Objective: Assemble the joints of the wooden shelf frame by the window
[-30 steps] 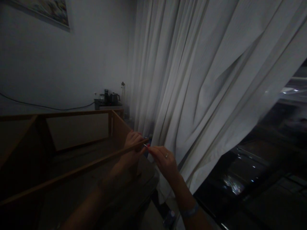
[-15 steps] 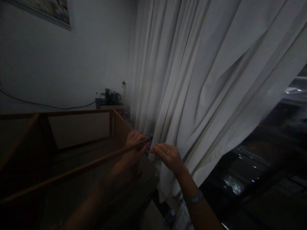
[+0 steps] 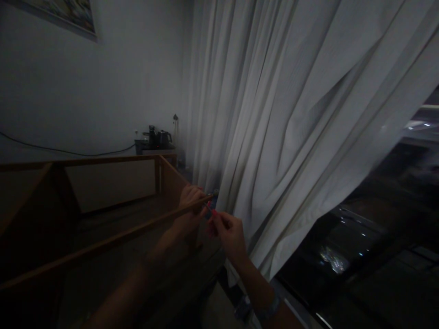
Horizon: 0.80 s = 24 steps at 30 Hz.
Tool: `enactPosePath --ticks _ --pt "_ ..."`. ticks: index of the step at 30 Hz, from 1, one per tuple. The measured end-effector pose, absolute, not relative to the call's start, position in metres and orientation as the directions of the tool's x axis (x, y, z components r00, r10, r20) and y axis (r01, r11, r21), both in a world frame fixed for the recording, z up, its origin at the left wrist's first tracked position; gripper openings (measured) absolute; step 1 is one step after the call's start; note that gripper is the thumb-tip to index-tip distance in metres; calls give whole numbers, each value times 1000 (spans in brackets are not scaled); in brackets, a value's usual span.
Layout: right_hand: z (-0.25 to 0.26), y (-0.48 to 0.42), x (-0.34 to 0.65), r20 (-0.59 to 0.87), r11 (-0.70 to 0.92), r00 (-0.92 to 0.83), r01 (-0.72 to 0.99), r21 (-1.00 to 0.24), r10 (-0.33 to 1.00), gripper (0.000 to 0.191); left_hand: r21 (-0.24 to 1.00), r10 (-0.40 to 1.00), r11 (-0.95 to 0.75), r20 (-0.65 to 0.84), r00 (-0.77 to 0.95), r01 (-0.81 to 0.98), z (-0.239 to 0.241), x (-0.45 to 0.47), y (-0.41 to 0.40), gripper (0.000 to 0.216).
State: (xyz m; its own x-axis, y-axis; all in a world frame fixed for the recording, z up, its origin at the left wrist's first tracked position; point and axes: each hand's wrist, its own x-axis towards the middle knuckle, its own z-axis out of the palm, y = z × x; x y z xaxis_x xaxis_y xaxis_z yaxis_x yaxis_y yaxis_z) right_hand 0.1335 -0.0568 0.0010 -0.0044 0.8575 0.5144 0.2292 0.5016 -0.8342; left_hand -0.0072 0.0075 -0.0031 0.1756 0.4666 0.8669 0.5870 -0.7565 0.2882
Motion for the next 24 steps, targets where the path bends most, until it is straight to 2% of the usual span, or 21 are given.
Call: enactPosePath --ticks 4,8,13,15,18,20,24 --pt "1 -53 134 491 490 -51 209 -846 870 47 265 459 -787 856 240 557 -2 -13 8 6" --pt "3 -48 142 547 552 -119 339 -762 829 38 246 480 -793 816 323 558 1 -19 6 10" --pt "2 -43 147 749 653 -90 564 -505 657 20 267 494 -786 814 305 558 1 -19 6 8" --pt "1 -41 149 820 703 -123 594 -390 559 15 271 492 -788 816 302 553 -1 -18 7 9" --pt "1 -38 154 885 803 -263 568 -181 385 10 266 485 -791 821 301 551 -4 -18 9 10" --pt "4 -36 160 875 850 -381 523 -62 298 16 253 471 -799 827 307 546 -4 -18 9 11" --pt "11 -33 175 768 878 -598 468 103 228 38 238 451 -807 839 305 540 -3 -18 8 11"
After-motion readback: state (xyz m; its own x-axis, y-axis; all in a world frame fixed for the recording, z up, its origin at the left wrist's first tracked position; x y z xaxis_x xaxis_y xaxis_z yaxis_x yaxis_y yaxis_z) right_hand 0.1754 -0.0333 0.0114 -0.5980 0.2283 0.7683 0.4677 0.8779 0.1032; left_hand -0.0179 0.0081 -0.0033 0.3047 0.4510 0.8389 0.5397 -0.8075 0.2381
